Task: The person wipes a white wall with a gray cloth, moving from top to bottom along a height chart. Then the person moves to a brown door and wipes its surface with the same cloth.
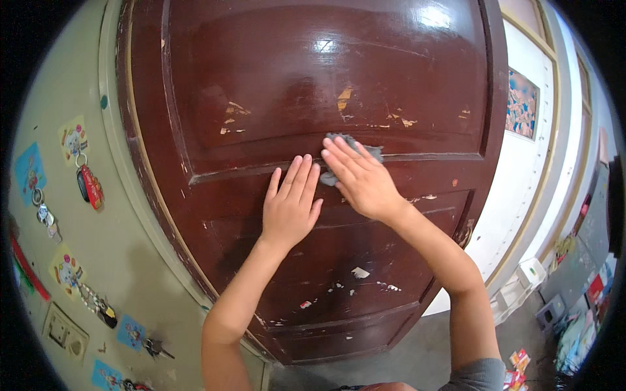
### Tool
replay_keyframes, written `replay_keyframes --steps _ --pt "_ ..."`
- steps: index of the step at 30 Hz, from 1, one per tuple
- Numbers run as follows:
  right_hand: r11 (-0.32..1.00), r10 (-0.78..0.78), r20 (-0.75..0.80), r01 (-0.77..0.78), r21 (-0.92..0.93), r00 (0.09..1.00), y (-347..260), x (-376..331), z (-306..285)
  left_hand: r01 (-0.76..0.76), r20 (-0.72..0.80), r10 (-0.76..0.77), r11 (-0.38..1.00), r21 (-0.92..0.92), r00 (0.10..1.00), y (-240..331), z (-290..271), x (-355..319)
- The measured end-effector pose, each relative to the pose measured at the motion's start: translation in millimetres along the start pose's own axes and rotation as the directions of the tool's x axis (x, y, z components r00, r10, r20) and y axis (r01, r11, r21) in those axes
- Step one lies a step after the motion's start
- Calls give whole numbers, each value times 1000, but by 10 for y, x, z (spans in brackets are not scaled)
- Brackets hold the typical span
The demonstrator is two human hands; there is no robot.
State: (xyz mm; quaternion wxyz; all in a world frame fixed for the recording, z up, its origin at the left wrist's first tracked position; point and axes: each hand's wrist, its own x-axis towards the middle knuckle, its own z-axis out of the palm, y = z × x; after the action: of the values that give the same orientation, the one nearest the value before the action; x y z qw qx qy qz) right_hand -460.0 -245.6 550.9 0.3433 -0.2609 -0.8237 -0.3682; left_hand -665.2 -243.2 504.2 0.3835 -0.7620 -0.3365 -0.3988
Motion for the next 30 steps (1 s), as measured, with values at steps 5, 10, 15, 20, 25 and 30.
replay_keyframes --steps 5,10,15,20,25,30 --pt "1000 20 -42 -20 15 999 -216 214 191 73 -38 -76 993 -91 996 20 2 14" --pt "996 65 -4 -65 -59 998 -117 30 115 42 -51 -45 997 -68 998 56 27 28" --pt "975 144 26 -137 -174 989 52 -336 -5 54 -60 -57 997 -47 997 97 26 41" --pt "937 266 2 -258 -235 964 251 -573 -109 81 -4 -81 997 -16 997 136 30 41" --pt "899 373 -70 -379 -219 925 565 -875 -263 87 -37 -86 996 26 996 160 40 55" --pt "855 429 -124 -447 -263 895 854 -1257 -429 43 -43 -46 997 -64 998 290 95 178"
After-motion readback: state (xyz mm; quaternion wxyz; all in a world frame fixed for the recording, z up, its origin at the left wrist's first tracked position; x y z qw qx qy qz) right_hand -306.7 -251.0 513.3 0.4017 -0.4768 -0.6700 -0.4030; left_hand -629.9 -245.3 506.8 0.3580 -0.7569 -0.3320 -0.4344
